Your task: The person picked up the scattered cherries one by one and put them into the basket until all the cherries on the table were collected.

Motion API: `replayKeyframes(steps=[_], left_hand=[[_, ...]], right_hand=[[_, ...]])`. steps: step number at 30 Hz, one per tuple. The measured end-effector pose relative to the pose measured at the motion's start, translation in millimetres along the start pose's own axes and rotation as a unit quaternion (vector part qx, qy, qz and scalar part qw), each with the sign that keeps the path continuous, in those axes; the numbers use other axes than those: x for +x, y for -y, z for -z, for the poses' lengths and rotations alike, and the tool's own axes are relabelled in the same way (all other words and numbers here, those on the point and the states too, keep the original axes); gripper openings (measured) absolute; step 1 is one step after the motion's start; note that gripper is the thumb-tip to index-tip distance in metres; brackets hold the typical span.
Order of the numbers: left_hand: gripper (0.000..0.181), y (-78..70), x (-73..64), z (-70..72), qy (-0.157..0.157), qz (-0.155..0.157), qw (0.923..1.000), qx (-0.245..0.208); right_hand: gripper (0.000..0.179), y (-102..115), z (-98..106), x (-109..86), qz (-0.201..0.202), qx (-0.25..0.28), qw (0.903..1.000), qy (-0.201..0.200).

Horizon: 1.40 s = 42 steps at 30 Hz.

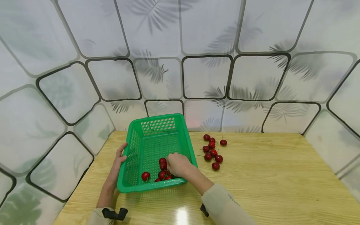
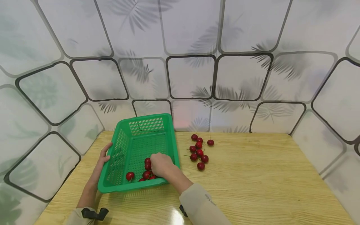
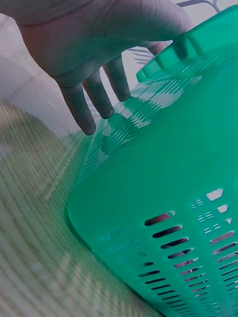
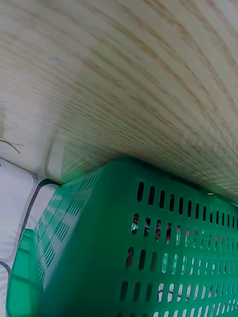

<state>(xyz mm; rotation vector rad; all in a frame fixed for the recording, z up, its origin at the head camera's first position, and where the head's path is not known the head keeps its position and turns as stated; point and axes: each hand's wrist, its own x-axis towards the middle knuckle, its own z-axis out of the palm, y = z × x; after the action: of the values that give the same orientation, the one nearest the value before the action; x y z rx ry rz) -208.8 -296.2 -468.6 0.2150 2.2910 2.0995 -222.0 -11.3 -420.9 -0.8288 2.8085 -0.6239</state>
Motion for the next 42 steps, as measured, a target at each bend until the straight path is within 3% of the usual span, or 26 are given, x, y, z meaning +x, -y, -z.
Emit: replayKeyframes(steps=[7,24,42], left_hand=[[0.055,4.9,0.9,2.5,0.000,-0.009,1.0000,0.001],[0.056,2.6,-1.3,-0.4,0.000,-0.011,0.9999,0.002],[0.055,4.8,-1.0,1.5,0.003,-0.014,0.9999,-0.002]], right_hand=[[0.050,0.3,0.1,-0.8,0.015,0.004,0.9999,0.002],[0.045,-0.1,-1.7,-0.8,0.003,0.012,0.9999,0.005],[0.013,0.0,1.8,2.2,0.032,0.058,0.9927,-0.101]])
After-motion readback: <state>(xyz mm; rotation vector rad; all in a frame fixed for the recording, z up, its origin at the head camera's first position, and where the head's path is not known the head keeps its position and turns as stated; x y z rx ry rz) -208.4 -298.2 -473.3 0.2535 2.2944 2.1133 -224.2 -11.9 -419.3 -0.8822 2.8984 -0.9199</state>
